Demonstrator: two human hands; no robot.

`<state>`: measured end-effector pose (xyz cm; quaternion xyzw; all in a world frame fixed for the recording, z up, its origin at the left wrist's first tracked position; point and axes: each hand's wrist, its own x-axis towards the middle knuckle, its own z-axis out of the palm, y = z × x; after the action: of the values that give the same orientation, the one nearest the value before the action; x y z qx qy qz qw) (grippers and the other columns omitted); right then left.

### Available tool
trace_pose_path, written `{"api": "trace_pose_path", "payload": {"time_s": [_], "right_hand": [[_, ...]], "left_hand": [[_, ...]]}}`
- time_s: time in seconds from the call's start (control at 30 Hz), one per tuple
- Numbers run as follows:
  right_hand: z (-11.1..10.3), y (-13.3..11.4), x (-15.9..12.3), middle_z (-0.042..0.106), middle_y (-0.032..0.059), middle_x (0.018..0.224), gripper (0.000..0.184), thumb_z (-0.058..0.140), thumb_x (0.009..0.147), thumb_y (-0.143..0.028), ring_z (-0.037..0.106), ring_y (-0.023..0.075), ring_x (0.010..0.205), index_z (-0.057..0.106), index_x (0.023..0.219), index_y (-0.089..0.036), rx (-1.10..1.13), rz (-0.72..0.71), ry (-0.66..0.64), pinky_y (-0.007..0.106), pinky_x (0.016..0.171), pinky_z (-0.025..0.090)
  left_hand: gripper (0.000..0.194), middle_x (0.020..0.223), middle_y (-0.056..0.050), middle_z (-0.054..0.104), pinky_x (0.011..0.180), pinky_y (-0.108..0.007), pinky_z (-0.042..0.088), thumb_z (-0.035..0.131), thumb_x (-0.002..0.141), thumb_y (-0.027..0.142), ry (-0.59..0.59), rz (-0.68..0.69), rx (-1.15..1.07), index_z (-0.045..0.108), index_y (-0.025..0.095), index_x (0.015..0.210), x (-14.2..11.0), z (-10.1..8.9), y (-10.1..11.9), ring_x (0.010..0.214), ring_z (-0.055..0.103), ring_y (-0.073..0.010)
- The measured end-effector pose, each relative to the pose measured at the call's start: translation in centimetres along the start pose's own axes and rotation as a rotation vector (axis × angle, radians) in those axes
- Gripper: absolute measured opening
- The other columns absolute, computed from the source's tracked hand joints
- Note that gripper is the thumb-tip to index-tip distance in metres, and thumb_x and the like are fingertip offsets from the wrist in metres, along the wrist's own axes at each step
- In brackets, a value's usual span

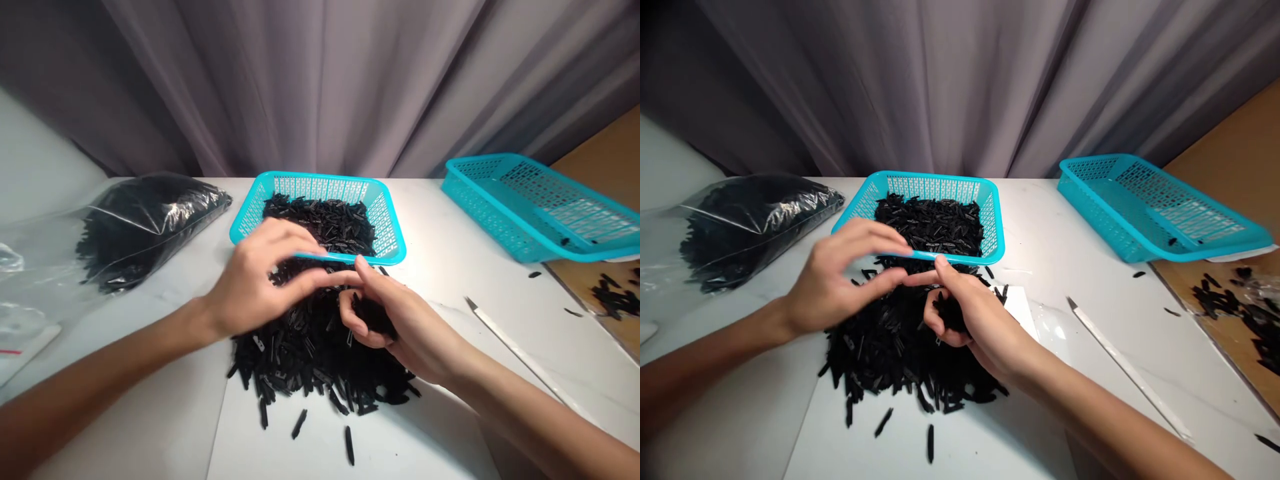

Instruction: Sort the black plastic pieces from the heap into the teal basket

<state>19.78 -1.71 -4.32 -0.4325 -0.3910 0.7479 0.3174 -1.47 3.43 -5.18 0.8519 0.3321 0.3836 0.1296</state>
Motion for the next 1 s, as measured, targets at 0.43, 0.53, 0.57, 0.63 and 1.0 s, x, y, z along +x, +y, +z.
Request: {"api": "trace_pose_path", "payload": {"time_s": [0.43, 0.53, 0.57, 0.63, 1.0], "right_hand": [[0.4, 0.4, 0.0, 0.045, -0.0026, 0.067, 0.048, 0.042, 0.098, -0.063, 0.033, 0.0109, 0.056, 0.059, 0.085, -0.019, -0.099, -0.053, -0.072, 0.022, 0.047, 0.023], [0.5, 0.3, -0.1, 0.044, -0.0031, 0.064, 0.045, 0.045, 0.099, -0.059, 0.034, 0.0107, 0.056, 0.056, 0.082, -0.019, -0.135, -0.082, -0.057, 0.022, 0.046, 0.022], [0.5, 0.2, -0.1, 0.044, -0.0035, 0.063, 0.043, 0.048, 0.098, -0.058, 0.033, 0.0106, 0.056, 0.057, 0.083, -0.019, -0.149, -0.081, -0.056, 0.022, 0.046, 0.021], [0.3, -0.1, -0.2, 0.041, -0.0047, 0.062, 0.037, 0.055, 0.096, -0.054, 0.030, 0.0098, 0.055, 0.060, 0.088, -0.019, -0.169, -0.080, -0.045, 0.023, 0.045, 0.019], [-0.5, -0.7, -0.2, 0.039, -0.0065, 0.059, 0.029, 0.068, 0.092, -0.045, 0.029, 0.0075, 0.053, 0.071, 0.094, -0.016, -0.280, -0.190, 0.022, 0.023, 0.044, 0.019]], "left_hand": [[0.004, 0.087, -0.004, 0.075, 0.077, -0.034, 0.055, 0.077, 0.082, 0.017, -0.105, 0.015, -0.212, 0.076, 0.018, 0.086, -0.9, 1.3, 3.8, 0.081, 0.066, -0.0172], [0.008, 0.084, -0.002, 0.075, 0.075, -0.031, 0.056, 0.073, 0.082, 0.011, -0.104, -0.111, -0.252, 0.076, 0.019, 0.081, -0.7, 1.1, 3.9, 0.079, 0.068, -0.0161], [0.008, 0.083, -0.002, 0.075, 0.074, -0.029, 0.056, 0.073, 0.083, 0.011, -0.088, -0.145, -0.269, 0.076, 0.019, 0.081, -0.6, 0.9, 3.8, 0.078, 0.069, -0.0153], [0.008, 0.081, 0.000, 0.075, 0.072, -0.026, 0.056, 0.073, 0.083, 0.012, -0.042, -0.192, -0.277, 0.075, 0.019, 0.080, -0.4, 0.4, 3.6, 0.077, 0.069, -0.0137], [0.009, 0.082, 0.003, 0.074, 0.072, -0.021, 0.052, 0.072, 0.087, 0.016, -0.037, -0.324, -0.268, 0.075, 0.021, 0.080, 0.0, -0.6, 3.6, 0.079, 0.067, -0.0096]]}}
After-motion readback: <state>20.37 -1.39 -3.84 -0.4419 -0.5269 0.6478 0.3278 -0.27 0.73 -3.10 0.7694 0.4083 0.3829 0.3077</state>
